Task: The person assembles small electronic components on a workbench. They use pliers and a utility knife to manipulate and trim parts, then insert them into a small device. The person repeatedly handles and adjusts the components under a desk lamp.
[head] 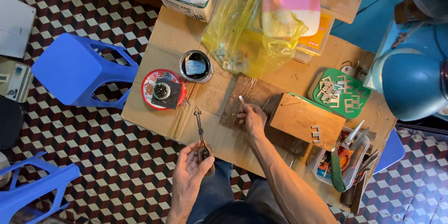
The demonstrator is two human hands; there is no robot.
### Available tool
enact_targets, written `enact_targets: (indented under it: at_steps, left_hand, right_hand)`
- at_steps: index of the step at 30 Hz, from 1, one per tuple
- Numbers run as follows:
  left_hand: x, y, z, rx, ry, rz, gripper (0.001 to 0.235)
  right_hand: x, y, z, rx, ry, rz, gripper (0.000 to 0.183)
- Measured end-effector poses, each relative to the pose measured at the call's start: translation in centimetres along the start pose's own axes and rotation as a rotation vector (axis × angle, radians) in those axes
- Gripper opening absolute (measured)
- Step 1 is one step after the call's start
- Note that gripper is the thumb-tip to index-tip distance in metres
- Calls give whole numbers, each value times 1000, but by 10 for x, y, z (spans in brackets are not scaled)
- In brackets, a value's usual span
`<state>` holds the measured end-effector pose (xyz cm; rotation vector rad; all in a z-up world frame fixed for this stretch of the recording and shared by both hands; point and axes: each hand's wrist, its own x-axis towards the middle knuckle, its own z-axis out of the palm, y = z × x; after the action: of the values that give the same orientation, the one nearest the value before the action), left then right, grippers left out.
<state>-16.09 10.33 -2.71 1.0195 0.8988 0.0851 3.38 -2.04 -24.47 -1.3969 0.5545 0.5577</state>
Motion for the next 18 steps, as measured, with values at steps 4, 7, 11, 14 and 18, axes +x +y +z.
enact_targets:
  at_steps: [4, 7, 11, 14, 18]
  left_hand:
    - [1, -20, -13, -39, 50, -81, 65]
    - [7, -24, -24, -26, 88, -107, 64]
    - [11, -33, -35, -70, 94, -94, 63]
    - [13, -44, -45, -114, 55, -17, 61]
    - [28, -67, -43, -54, 22, 100, 63]
  right_hand:
    - [22, 5, 6, -16, 48, -31, 13]
    - [2, -12, 30, 23, -120, -70, 16]
    - [-26, -45, 71, -2, -263, -140, 14]
    - [-42, -68, 94, 9, -298, -179, 13]
    - [-99, -82, 65, -8, -272, -218, 14]
